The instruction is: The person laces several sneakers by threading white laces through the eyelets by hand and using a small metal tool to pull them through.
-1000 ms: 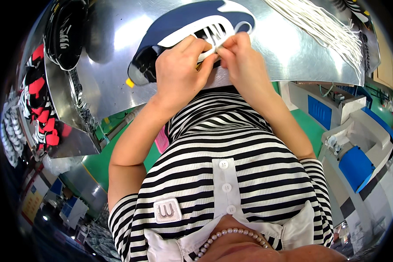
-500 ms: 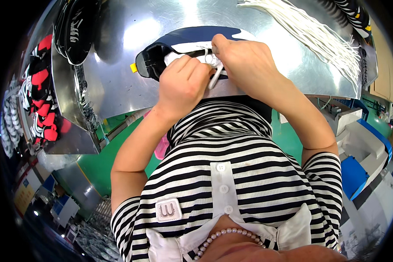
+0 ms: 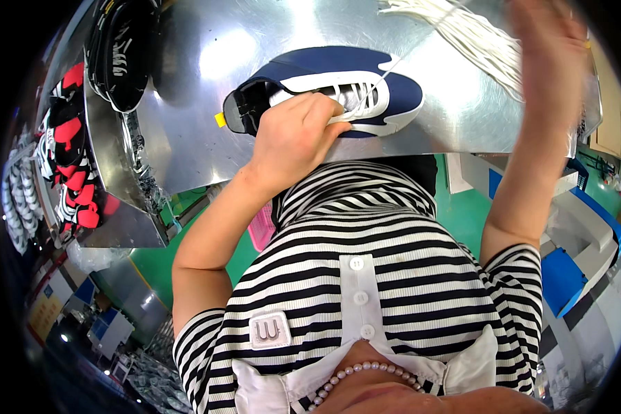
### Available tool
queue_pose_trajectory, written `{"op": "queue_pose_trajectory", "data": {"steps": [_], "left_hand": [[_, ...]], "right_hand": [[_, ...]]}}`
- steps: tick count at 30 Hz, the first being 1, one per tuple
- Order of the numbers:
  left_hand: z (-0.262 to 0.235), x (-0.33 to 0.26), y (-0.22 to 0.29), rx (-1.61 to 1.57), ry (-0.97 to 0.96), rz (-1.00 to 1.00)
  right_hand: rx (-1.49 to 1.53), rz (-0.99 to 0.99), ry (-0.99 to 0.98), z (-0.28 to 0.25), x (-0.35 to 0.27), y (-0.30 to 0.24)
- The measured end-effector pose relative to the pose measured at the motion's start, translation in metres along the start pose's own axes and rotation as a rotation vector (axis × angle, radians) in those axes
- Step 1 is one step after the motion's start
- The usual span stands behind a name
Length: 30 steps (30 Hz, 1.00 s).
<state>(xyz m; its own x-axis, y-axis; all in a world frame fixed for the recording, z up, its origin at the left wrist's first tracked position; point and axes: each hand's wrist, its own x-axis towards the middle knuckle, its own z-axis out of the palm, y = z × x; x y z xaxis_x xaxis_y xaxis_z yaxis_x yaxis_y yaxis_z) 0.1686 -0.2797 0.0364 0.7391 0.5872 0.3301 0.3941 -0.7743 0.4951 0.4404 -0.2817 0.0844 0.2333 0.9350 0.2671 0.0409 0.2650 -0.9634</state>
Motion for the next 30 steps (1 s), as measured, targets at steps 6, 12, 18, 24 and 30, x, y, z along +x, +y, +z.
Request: {"op": "queue_pose_trajectory", "data": {"steps": [6,12,18,24,30], "left_hand": [[-0.008,0.010,0.008,-0.231,-0.078,-0.446],[-0.003,0.007,0.001,-0.180,0.110,-0.545],[0.008,0.007,0.010,-0.024,0.195,-0.526],[0.015,0.010,0.008,-0.031,0.240,-0.586],[0.013,0.011,0.007,-0.045,0.135,-0.649]], "right_hand": [[0.047,0.338,-0.213,0.050,-0.054,0.042],[-0.079,0.290,-0.244,0.066,-0.044,0.046],[-0.274,0.237,-0.346,0.074,-0.033,0.051],[-0.228,0.253,-0.423,0.071,-0.034,0.056],[-0.210,0.268,-0.358,0.070,-0.038,0.058]]}}
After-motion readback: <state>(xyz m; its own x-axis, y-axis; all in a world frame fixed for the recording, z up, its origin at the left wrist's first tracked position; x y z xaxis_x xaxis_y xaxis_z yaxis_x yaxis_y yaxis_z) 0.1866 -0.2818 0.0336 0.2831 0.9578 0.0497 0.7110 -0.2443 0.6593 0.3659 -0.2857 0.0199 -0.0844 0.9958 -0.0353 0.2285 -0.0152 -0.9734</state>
